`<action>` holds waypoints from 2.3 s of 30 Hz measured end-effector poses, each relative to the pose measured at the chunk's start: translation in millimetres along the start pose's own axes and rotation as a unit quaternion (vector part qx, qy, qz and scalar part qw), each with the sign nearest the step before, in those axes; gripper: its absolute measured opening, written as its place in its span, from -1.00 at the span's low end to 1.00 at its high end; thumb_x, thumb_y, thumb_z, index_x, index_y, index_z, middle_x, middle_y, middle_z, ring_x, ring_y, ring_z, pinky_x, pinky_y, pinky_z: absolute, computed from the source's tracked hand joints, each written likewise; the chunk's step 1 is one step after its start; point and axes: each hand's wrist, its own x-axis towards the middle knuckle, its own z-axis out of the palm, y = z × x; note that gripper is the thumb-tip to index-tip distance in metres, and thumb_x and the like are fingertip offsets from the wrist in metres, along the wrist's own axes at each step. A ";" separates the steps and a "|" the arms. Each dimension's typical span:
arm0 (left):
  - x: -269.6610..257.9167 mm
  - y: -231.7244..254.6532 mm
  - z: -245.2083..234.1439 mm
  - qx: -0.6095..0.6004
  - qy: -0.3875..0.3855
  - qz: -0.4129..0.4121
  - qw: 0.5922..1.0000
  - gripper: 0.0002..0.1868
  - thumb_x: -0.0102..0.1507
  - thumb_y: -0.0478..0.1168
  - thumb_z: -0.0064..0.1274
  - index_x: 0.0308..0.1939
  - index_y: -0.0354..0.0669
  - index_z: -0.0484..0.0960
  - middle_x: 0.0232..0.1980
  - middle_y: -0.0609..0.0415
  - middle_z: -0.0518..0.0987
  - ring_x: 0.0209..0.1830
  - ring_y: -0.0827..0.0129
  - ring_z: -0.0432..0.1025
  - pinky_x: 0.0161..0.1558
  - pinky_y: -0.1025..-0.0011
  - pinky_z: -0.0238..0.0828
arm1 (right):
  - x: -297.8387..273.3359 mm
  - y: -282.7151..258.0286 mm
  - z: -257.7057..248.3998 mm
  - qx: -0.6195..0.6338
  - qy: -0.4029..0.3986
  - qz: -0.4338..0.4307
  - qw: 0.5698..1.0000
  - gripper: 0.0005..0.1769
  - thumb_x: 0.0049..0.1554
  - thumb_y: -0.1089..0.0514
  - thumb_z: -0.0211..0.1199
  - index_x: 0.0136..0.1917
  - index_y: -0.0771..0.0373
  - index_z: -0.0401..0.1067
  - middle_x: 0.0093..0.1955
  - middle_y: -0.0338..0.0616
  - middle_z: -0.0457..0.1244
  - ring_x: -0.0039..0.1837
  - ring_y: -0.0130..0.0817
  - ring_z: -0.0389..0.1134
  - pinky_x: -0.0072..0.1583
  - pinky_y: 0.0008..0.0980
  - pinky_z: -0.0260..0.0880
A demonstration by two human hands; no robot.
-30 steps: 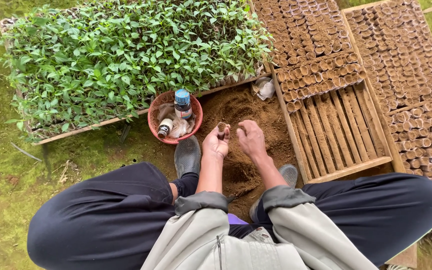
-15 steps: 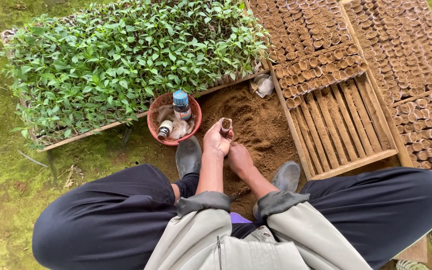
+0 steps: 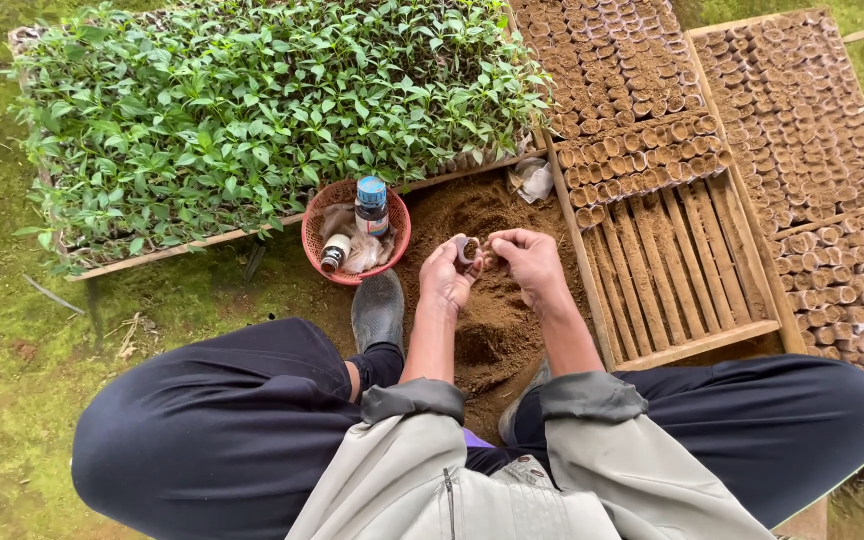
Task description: The person sits cross-legged on the ground and repeatedly takes small seed packets, opens them, and places seeds into small biodegradable pots filled with soil. The person then places the filled pots into a wooden tray. A tray of seedlings and a basket with bottles are visible nearby.
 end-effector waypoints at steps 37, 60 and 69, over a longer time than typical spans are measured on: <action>-25.3 4.5 8.9 -0.037 -0.067 -0.014 0.997 -0.66 0.46 -0.17 -0.11 0.23 -0.27 0.57 0.11 -0.30 0.56 0.03 0.07 0.52 0.08 -0.06 0.59 | 13.4 45.9 16.4 -0.281 0.053 -0.036 0.958 -0.53 0.01 -0.07 0.36 0.16 0.14 0.58 0.05 -0.06 0.45 0.17 -0.17 0.47 0.22 -0.16 0.46; -25.2 18.3 6.9 -0.057 0.028 -0.014 0.998 -0.71 0.46 -0.08 -0.12 0.03 -0.18 0.59 -0.03 -0.21 0.57 -0.19 0.06 0.48 -0.25 0.39 0.54 | 21.6 174.7 0.6 -0.456 -0.025 -0.028 0.889 -0.86 -0.13 0.10 0.38 -0.27 -0.16 0.66 -0.25 -0.22 0.45 0.01 -0.05 0.50 0.05 -0.14 0.53; -18.3 8.5 5.3 -0.028 0.016 -0.014 0.999 -0.73 0.43 -0.10 -0.08 0.08 -0.08 0.64 0.00 -0.20 0.57 -0.20 0.05 0.46 -0.21 0.34 0.57 | 4.1 8.7 3.7 -0.047 -0.013 0.019 0.999 -0.81 0.11 0.33 0.30 0.01 0.27 0.60 -0.23 -0.03 0.43 -0.23 -0.40 0.47 -0.19 -0.52 0.51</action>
